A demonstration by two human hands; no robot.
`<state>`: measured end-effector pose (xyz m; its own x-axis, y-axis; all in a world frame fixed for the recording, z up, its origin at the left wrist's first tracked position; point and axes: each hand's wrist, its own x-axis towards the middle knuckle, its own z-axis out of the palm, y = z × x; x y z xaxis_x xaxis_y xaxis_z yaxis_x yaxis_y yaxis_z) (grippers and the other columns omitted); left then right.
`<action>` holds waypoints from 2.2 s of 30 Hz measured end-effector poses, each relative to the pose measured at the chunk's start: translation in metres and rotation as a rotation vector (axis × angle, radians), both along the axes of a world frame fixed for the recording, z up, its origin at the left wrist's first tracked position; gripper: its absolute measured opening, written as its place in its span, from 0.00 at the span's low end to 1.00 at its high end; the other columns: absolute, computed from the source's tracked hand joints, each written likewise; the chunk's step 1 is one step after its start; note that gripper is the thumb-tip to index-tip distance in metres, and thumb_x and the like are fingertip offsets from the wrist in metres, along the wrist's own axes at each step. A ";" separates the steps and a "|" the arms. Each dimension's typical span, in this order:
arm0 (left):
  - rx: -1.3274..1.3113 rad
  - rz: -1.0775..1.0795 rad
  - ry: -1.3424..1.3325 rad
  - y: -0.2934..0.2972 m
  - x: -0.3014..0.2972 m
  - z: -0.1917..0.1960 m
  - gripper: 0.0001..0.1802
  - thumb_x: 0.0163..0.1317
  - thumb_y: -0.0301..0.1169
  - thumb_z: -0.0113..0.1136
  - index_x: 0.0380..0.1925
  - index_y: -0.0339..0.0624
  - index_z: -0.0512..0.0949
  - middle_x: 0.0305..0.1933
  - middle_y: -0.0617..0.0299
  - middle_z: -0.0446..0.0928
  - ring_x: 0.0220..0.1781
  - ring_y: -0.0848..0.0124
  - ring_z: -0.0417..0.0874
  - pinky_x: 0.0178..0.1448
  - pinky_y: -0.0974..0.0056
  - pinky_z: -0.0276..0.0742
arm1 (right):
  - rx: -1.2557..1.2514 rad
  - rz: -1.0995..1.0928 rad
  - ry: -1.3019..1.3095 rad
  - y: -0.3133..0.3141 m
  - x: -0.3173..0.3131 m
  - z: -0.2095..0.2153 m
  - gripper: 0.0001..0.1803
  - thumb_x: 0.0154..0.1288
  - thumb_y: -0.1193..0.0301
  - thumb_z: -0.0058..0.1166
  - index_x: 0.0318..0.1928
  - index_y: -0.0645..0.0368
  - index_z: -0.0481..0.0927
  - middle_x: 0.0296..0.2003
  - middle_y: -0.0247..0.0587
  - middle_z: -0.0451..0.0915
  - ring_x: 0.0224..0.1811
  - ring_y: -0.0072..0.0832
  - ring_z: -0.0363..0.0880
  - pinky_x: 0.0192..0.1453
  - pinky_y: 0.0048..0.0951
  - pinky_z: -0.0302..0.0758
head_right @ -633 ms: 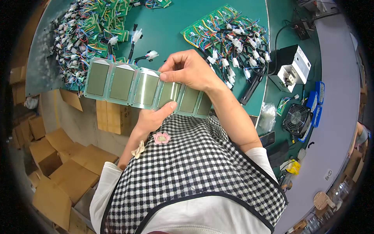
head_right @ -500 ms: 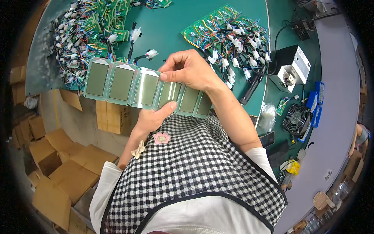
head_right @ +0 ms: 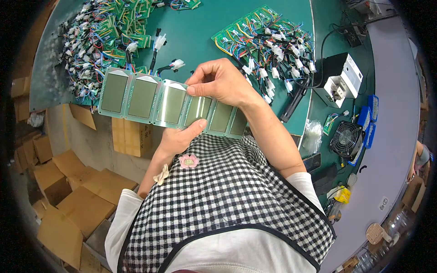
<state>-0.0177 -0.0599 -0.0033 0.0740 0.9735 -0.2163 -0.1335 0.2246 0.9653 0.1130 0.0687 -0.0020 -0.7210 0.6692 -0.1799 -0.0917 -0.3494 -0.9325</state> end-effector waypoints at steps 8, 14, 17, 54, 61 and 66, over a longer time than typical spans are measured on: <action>-0.037 0.012 -0.002 0.001 0.000 0.002 0.17 0.56 0.28 0.57 0.45 0.34 0.69 0.41 0.62 0.72 0.41 0.73 0.73 0.45 0.68 0.71 | 0.015 -0.009 -0.010 0.000 -0.001 0.001 0.08 0.47 0.73 0.65 0.26 0.62 0.79 0.26 0.34 0.80 0.27 0.16 0.74 0.34 0.18 0.72; -0.012 0.004 0.010 0.000 -0.001 0.000 0.17 0.56 0.28 0.57 0.45 0.35 0.69 0.40 0.62 0.72 0.41 0.73 0.73 0.44 0.68 0.71 | 0.019 -0.004 -0.013 0.000 -0.001 0.000 0.08 0.47 0.73 0.65 0.26 0.62 0.80 0.26 0.34 0.80 0.27 0.16 0.74 0.34 0.18 0.72; -0.026 -0.006 0.005 0.000 -0.001 0.001 0.17 0.55 0.28 0.57 0.45 0.35 0.69 0.40 0.62 0.72 0.41 0.73 0.73 0.45 0.68 0.71 | 0.019 -0.008 -0.015 -0.001 -0.002 0.000 0.08 0.47 0.73 0.65 0.26 0.62 0.79 0.26 0.34 0.80 0.27 0.16 0.74 0.34 0.18 0.72; -0.036 0.208 -0.632 0.006 -0.040 -0.033 0.18 0.63 0.28 0.42 0.51 0.30 0.65 0.49 0.50 0.72 0.48 0.61 0.77 0.52 0.54 0.75 | 0.145 -0.121 0.438 -0.044 0.034 0.017 0.05 0.51 0.78 0.55 0.22 0.63 0.74 0.24 0.39 0.75 0.27 0.26 0.74 0.30 0.25 0.69; 0.030 0.398 -0.389 0.020 -0.049 -0.031 0.16 0.63 0.28 0.46 0.50 0.34 0.67 0.47 0.57 0.73 0.47 0.65 0.76 0.49 0.57 0.78 | 0.521 -0.276 -1.174 -0.062 0.069 -0.153 0.18 0.40 0.68 0.66 0.28 0.61 0.71 0.21 0.47 0.76 0.24 0.44 0.75 0.29 0.39 0.70; 0.036 0.438 -0.227 0.018 -0.036 -0.028 0.14 0.61 0.25 0.48 0.47 0.33 0.70 0.44 0.57 0.73 0.44 0.68 0.76 0.47 0.59 0.79 | 0.518 -0.598 -1.033 -0.050 0.059 -0.084 0.18 0.40 0.66 0.67 0.28 0.59 0.72 0.15 0.34 0.71 0.17 0.27 0.69 0.25 0.28 0.68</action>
